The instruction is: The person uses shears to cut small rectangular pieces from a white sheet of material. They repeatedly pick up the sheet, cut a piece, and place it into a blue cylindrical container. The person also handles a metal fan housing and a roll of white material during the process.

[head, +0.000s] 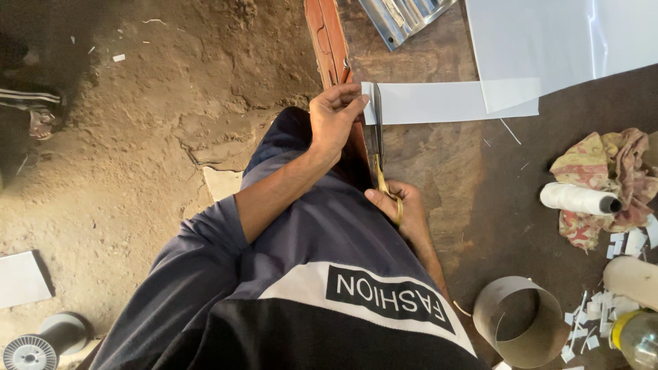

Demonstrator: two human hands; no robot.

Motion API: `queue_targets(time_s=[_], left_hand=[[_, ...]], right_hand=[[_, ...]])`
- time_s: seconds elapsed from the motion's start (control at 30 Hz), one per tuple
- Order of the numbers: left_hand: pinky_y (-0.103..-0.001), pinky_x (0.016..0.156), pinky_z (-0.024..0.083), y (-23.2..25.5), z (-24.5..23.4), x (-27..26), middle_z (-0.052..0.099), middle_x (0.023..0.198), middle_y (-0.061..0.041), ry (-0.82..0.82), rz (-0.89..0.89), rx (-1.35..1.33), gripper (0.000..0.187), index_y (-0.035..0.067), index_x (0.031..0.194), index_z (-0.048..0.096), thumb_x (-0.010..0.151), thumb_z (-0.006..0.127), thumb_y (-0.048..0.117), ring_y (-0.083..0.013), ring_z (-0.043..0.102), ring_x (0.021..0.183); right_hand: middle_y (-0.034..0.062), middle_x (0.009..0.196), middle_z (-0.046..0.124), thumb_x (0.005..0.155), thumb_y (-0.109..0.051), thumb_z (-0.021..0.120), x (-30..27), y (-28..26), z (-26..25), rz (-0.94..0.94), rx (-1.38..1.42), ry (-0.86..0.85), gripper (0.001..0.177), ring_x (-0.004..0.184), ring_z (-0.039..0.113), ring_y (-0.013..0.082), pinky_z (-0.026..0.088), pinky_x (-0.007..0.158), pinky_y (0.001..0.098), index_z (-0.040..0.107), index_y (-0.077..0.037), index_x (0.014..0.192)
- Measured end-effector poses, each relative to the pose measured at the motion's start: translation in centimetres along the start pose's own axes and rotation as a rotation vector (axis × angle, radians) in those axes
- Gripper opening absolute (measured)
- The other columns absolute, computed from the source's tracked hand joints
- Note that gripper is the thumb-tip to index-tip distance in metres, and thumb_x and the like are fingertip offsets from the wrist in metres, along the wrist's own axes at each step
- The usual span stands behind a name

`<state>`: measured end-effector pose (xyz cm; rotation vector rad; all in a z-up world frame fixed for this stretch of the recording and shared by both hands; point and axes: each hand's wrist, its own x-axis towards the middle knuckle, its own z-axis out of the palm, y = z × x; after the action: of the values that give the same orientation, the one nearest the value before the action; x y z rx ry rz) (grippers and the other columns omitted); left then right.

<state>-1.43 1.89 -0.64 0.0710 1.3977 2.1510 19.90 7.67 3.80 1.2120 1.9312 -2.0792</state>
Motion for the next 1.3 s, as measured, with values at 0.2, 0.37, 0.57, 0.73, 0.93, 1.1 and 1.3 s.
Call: queue_targets(time_s=[0.2,0.37,0.57,0.73,0.93,1.1,1.3], left_hand=[[-0.024,0.068,0.058,-0.1,0.0,0.0,0.077,0.091,-0.01,0.002,0.005,0.006,0.026,-0.008,0.113,0.071,0.09,0.077,0.001,-0.011,0.071,0.075],[-0.025,0.07,0.06,0.3,0.0,-0.1,0.077,0.091,-0.01,-0.001,0.0,0.034,0.026,-0.008,0.113,0.071,0.089,0.078,0.001,-0.0114,0.072,0.076],[-0.026,0.069,0.063,0.7,-0.1,-0.2,0.078,0.091,-0.011,0.0,-0.027,0.061,0.024,-0.006,0.111,0.071,0.089,0.076,0.002,-0.0123,0.074,0.075],[-0.026,0.066,0.06,0.4,-0.1,0.0,0.077,0.089,-0.011,0.009,-0.049,0.028,0.024,-0.007,0.111,0.071,0.089,0.077,0.001,-0.0126,0.072,0.073],[-0.026,0.068,0.061,0.1,0.1,-0.8,0.078,0.092,-0.011,-0.037,-0.105,-0.04,0.025,-0.008,0.112,0.071,0.089,0.076,0.001,-0.013,0.074,0.074],[-0.026,0.065,0.059,0.3,0.3,-0.9,0.078,0.088,-0.012,-0.026,-0.118,0.0,0.025,-0.008,0.112,0.071,0.089,0.077,0.001,-0.013,0.072,0.072],[-0.027,0.065,0.059,0.0,0.7,-1.0,0.077,0.087,-0.012,-0.034,-0.12,-0.02,0.026,-0.009,0.111,0.071,0.088,0.077,0.001,-0.013,0.072,0.071]], right_hand=[[0.0006,0.071,0.068,0.085,-0.02,0.081,-0.2,-0.5,0.3,-0.013,-0.02,-0.007,0.022,0.06,0.057,0.0066,0.047,0.054,0.0247,0.074,0.001,0.086],[0.0018,0.068,0.068,0.084,-0.02,0.082,-0.2,-0.9,0.3,-0.009,-0.063,0.004,0.021,0.057,0.057,0.0074,0.047,0.052,0.0249,0.073,-0.001,0.083],[0.0006,0.061,0.064,0.083,-0.022,0.082,-0.4,-1.1,0.3,-0.007,-0.095,0.0,0.022,0.05,0.053,0.0077,0.042,0.045,0.0253,0.072,-0.003,0.078],[-0.0023,0.06,0.058,0.088,-0.023,0.081,-0.3,-0.9,0.3,-0.064,-0.091,0.007,0.027,0.05,0.046,0.0056,0.036,0.045,0.0244,0.069,-0.003,0.075],[-0.0039,0.062,0.059,0.09,-0.024,0.08,0.0,-1.0,0.4,-0.067,-0.035,0.023,0.027,0.052,0.047,0.0044,0.038,0.046,0.0236,0.069,-0.003,0.075],[-0.0021,0.058,0.06,0.084,-0.022,0.082,-0.1,-1.5,0.3,-0.025,-0.16,0.052,0.024,0.048,0.05,0.0063,0.041,0.043,0.0245,0.07,-0.003,0.075],[-0.0033,0.06,0.06,0.086,-0.021,0.081,-0.2,-1.3,0.0,-0.037,-0.081,0.004,0.023,0.05,0.05,0.0045,0.04,0.044,0.0229,0.07,-0.002,0.08]])
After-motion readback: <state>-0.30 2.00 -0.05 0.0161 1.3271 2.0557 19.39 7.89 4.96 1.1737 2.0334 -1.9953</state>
